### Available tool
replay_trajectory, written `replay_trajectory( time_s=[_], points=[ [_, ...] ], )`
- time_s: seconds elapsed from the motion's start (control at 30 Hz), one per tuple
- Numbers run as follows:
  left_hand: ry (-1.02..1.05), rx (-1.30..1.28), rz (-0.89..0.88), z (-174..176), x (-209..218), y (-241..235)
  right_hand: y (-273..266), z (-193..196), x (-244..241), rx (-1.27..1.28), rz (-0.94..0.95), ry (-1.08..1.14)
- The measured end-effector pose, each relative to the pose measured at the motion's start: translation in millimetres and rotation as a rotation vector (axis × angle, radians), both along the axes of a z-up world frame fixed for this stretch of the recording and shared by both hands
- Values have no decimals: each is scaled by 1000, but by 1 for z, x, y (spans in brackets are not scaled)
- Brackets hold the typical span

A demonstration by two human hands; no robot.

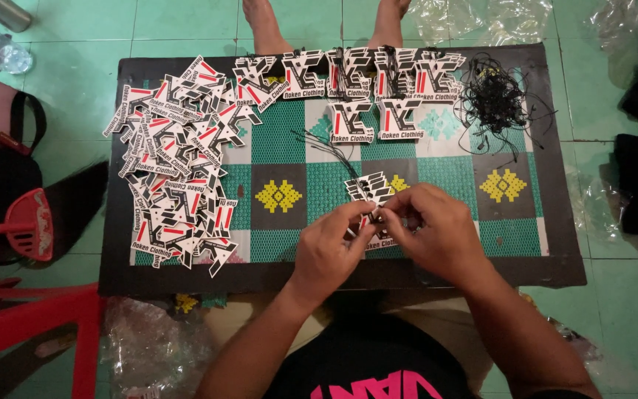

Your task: The person threads black cords through the holes of white clothing tags and ties them into knots. They repeat this process for multiple tags, stacking the finished ones on the table.

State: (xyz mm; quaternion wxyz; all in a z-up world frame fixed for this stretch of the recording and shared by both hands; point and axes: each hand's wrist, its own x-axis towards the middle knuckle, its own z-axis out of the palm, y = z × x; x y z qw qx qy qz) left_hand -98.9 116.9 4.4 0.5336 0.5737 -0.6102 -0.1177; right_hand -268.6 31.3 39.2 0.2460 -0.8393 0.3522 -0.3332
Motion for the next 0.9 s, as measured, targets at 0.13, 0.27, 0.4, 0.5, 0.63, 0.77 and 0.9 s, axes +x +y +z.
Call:
replay_trajectory(
  time_s=[0.13, 0.27, 0.4, 0.5, 0.63, 0.77, 0.9],
  points=[
    [17, -8, -23, 7, 2, -2, -2, 3, 0, 78, 8, -21],
    [44, 43, -17, 6, 1, -1, -4, -2, 0, 124, -2, -50],
    [219, 110, -37, 5, 2, -3, -2, -7, -3, 92, -2, -22],
    [229, 124, -58, 13, 4, -3, -3, -17, -5, 57, -4, 34],
    [234, 121, -57, 11, 4, -4, -4, -25, -6, -4, -4, 49],
    [231, 102, -69, 14, 4, -4, -3, -32, -5, -121, 2, 49],
    [298, 88, -82, 11, 4, -3, -3, -29, -1, -124, 21, 14]
  ],
)
